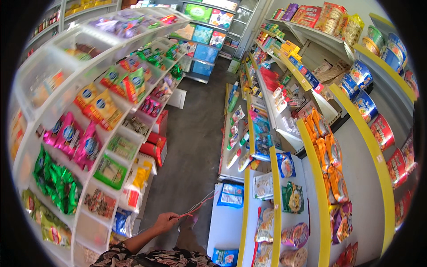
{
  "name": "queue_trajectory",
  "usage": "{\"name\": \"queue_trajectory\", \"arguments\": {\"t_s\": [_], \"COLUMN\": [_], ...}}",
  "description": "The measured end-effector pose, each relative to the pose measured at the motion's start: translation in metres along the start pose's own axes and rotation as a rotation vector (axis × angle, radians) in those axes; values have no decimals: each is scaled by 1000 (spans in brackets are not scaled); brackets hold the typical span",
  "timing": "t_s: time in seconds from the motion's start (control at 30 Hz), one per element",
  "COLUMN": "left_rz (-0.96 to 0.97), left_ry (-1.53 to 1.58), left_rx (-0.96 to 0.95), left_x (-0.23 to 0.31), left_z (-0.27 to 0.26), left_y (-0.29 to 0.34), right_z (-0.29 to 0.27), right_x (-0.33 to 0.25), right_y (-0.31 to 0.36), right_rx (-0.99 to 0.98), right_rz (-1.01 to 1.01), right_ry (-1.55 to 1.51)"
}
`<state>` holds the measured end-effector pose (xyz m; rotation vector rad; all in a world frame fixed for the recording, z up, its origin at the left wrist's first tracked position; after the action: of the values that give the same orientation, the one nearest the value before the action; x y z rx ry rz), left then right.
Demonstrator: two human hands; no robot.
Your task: The person squats beside a small wooden cart and uses pliers to cut and remove red zip ties securing a metal pole to the cart frame. After cutting the ties, the person stands and walks through the store while holding the removed ties.
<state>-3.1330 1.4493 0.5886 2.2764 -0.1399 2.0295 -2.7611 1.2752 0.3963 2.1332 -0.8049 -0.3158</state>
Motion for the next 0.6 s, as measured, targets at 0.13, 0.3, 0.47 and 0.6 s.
{"name": "queue_trajectory", "arguments": {"t_s": [0.13,0.3,0.47,0.6], "left_rz": [5,204,161,187], "left_ry": [-130,-433,-642,-761], "left_rx": [1,157,254,261], "left_x": [16,34,27,26], "left_z": [4,-1,-26,-63], "left_y": [-103,-210,-268,-330], "right_z": [-40,-155,-237,-270], "right_x": [-73,-165,-241,-307], "right_y": [-67,-159,-156,-112], "right_rx": [70,245,-202,-433], "right_rz": [-280,-638,-198,-7], "right_ry": [63,195,-922,-953]}}
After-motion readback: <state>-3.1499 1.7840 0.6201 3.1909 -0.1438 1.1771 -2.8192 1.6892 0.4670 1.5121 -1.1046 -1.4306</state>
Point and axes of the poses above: each hand's wrist, its own y-axis away from the middle knuckle, its own z-axis out of the palm, x = y × z, the point moved 3 cm from there along -y, towards the middle knuckle, and after that the axes turned 14 degrees about z, right-handed, at the moved point
